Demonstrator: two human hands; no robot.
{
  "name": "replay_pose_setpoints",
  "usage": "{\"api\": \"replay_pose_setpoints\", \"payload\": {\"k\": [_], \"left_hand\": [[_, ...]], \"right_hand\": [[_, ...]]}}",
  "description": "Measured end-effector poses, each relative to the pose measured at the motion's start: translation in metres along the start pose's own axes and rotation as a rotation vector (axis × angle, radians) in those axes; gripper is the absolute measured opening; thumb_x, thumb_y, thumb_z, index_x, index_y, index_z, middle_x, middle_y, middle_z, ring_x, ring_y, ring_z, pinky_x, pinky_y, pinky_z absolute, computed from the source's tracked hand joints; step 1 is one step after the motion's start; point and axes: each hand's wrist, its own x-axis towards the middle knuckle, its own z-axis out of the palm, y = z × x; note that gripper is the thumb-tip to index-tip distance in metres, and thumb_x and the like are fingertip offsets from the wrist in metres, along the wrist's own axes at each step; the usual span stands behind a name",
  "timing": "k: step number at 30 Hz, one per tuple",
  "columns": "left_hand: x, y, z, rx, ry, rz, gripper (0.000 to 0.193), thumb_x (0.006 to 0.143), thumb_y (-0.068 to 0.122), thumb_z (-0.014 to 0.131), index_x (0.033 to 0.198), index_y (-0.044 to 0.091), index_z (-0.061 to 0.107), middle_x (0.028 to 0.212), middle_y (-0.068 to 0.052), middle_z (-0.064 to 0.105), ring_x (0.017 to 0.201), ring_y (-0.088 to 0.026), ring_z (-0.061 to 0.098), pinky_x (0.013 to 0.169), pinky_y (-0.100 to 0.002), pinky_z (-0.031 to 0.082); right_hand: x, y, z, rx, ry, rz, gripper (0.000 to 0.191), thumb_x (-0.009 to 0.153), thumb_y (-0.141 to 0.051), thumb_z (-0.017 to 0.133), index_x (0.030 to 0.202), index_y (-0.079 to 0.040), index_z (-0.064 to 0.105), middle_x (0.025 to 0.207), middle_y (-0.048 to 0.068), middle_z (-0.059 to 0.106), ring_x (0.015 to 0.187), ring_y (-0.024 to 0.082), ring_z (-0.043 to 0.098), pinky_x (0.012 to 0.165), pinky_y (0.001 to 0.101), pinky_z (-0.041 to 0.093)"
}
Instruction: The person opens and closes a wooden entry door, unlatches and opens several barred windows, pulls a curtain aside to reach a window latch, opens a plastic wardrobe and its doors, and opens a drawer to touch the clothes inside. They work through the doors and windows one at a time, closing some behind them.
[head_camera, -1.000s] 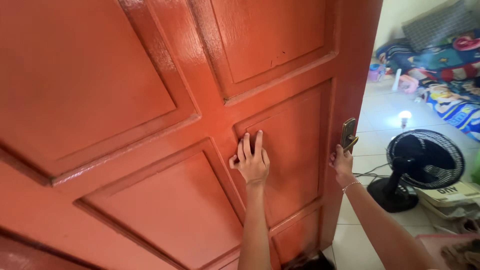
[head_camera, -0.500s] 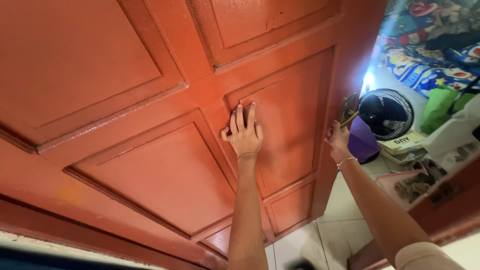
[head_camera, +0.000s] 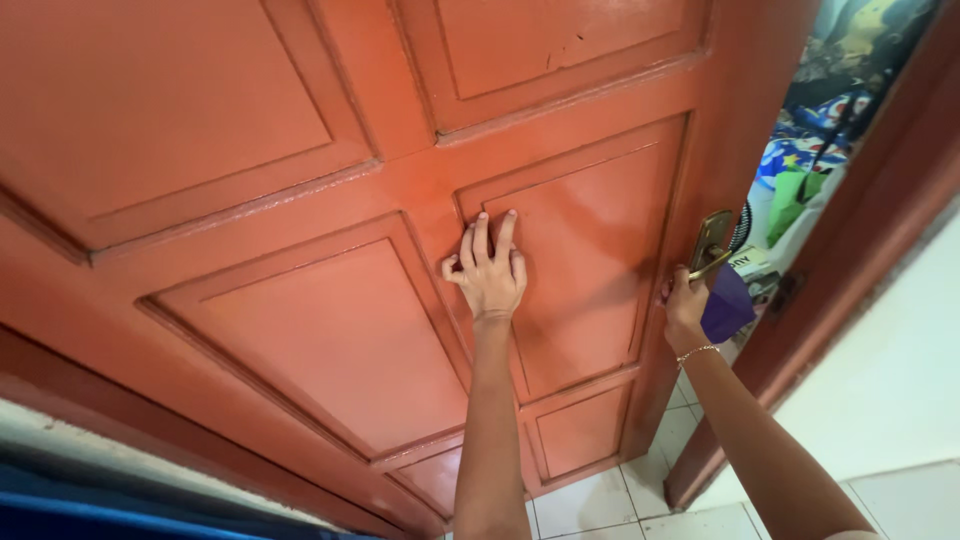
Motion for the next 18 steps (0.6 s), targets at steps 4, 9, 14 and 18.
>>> {"api": "replay_pose_setpoints", "payload": {"k": [4,9,14,18], "left_hand": [[-0.001,0.001,-0.043,-0.173,-0.132,0.004,0.058,0.094,0.027,0.060,0.151,0.029,0.051,0.156,-0.007,0.047,0.142,-0.020,0.043,0.105,-0.050,0.027],[-0.001,-0.021,-0.100,-0.515,-0.348,-0.026,0.058,0.097,0.021,0.058,0.153,0.023,0.044,0.159,-0.010,0.042,0.150,-0.026,0.038,0.113,-0.056,0.028],[-0.013,-0.045,-0.149,-0.629,-0.447,-0.038,0.056,0.097,0.021,0.059,0.152,0.019,0.044,0.158,-0.013,0.037,0.151,-0.035,0.031,0.117,-0.063,0.022],[-0.016,-0.084,-0.175,-0.622,-0.455,-0.036,0.057,0.098,0.021,0.060,0.153,0.019,0.043,0.158,-0.014,0.037,0.151,-0.035,0.032,0.118,-0.062,0.024]], "right_hand": [[-0.035,-0.018,-0.011,-0.004,-0.012,-0.144,0.019,0.109,-0.017,0.050,0.094,-0.005,0.050,0.067,0.001,0.051,0.053,0.012,0.049,0.045,0.0308,0.040],[-0.082,-0.050,-0.003,-0.080,0.047,-0.098,0.014,0.109,-0.017,0.051,0.098,-0.009,0.052,0.071,0.000,0.054,0.055,0.011,0.053,0.048,0.0294,0.047],[-0.115,-0.062,0.010,-0.090,0.125,-0.056,0.005,0.108,-0.016,0.053,0.104,-0.013,0.051,0.076,-0.002,0.056,0.057,0.009,0.056,0.048,0.0273,0.050],[-0.119,-0.065,0.013,-0.146,0.167,-0.071,0.003,0.107,-0.014,0.053,0.105,-0.013,0.052,0.078,-0.001,0.057,0.059,0.009,0.057,0.050,0.0274,0.050]]}}
